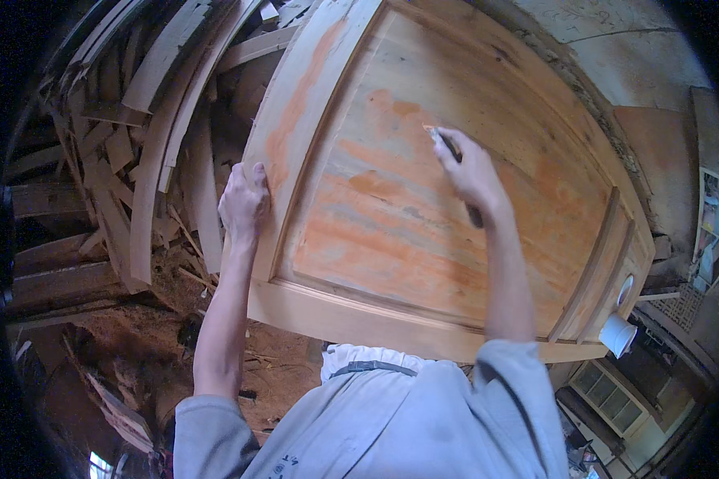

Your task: The person applies a wood filler mixture to a wooden door frame using a brush and a small piece of wood to fill gaps and smooth the surface.

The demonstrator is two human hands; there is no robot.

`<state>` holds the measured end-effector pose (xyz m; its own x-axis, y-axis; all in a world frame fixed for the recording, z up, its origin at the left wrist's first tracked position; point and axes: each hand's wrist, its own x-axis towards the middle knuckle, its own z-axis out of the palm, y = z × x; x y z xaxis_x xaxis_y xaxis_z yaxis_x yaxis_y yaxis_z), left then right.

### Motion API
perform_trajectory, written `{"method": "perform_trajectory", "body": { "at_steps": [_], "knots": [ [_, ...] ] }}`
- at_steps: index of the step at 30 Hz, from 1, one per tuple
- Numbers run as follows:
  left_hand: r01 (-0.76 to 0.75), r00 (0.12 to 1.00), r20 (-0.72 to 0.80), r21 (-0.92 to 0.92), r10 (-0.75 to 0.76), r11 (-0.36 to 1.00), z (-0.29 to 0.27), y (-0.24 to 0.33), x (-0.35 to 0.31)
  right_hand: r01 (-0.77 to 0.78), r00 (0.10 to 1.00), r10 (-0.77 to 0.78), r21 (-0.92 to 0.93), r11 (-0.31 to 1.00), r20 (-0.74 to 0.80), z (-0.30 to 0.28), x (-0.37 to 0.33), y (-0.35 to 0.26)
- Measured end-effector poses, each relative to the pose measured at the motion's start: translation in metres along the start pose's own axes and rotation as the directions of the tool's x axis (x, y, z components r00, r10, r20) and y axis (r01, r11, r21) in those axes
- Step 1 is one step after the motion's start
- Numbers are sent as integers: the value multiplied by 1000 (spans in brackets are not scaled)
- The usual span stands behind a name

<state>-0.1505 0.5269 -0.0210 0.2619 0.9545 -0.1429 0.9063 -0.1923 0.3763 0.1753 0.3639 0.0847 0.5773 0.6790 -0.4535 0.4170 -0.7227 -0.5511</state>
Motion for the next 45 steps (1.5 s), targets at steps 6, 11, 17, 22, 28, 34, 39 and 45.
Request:
{"method": "perform_trajectory", "body": {
  "at_steps": [6,11,17,22,28,34,39,45],
  "knots": [
    [-5,1000,-7,-37,5,999,-10,14,0,-203,976,203,685,700,82,55,-79,32],
    [31,998,56,-47,-28,998,-5,19,-1,-237,909,410,719,653,-72,44,-84,75],
    [-25,999,-26,-101,23,995,-1,16,-2,-157,882,412,683,714,-228,-3,-63,128],
    [-27,1000,-14,-51,27,998,-6,23,-4,-77,837,128,117,990,-532,-1,-33,168],
    [16,1000,13,22,-16,1000,-3,23,-4,-279,840,241,-5,960,-485,5,-6,144],
    [12,1000,1,22,-12,1000,-3,23,-6,-189,878,199,66,980,-435,-9,-35,152],
    [7,1000,19,25,-7,1000,-1,25,-4,-158,851,154,36,987,-502,-27,-22,164],
    [11,1000,9,7,-11,1000,-2,20,-4,-213,862,190,4,977,-470,-20,-30,173]
  ]
}}
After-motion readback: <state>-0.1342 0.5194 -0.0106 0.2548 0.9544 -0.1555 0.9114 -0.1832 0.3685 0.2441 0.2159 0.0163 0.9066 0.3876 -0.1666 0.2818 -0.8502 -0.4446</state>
